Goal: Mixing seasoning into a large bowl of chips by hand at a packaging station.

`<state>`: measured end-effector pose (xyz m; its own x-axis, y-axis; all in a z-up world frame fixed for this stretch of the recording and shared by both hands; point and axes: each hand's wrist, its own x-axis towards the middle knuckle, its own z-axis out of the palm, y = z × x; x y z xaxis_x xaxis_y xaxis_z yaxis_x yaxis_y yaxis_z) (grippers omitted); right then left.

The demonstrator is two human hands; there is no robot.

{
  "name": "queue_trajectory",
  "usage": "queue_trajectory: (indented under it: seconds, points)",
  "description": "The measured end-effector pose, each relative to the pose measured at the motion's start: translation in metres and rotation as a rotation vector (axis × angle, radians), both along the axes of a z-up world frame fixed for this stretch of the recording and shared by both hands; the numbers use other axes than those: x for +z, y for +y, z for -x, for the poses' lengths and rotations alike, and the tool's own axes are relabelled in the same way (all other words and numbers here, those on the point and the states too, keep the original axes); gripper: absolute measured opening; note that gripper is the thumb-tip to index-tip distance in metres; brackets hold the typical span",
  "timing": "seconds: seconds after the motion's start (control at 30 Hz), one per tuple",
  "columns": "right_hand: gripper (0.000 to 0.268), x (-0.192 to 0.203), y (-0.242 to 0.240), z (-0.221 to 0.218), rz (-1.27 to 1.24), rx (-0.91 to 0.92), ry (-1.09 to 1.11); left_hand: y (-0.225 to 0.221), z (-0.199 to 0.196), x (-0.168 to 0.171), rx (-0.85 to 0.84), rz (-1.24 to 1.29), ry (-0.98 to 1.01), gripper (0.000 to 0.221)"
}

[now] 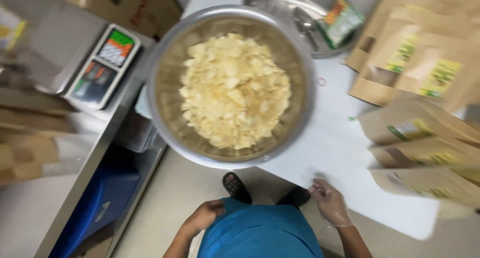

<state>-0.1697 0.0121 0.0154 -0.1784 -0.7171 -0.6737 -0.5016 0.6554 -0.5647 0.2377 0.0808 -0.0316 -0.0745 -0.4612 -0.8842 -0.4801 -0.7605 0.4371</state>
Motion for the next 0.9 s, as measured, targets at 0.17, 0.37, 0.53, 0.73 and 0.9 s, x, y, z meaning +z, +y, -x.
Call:
queue_trajectory:
  seconds: [0.17, 0.37, 0.53, 0.73, 0.9]
  points:
    - [0.035, 0.035, -0.053, -0.063, 0.514, 0.059, -0.018, 0.008, -0.029, 0.001, 0.196, 0.108, 0.049, 0.062]
    - [0.051, 0.068, -0.195, -0.133, 0.716, 0.553, 0.228, 0.003, -0.06, 0.017, 0.474, 0.06, 0.04, 0.054]
    - [0.079, 0.026, -0.291, -0.196, 0.406, 0.443, 0.231, 0.036, -0.076, -0.03, 0.708, 0.128, 0.026, 0.046]
    - [0.072, -0.055, -0.293, -0.27, 0.936, 0.755, 0.3, 0.017, -0.096, -0.007, 0.811, 0.092, -0.086, 0.045]
    - [0.07, 0.016, -0.231, -0.269, 0.808, 1.252, 0.269, -0.063, -0.105, 0.061, 0.949, -0.005, -0.064, 0.05]
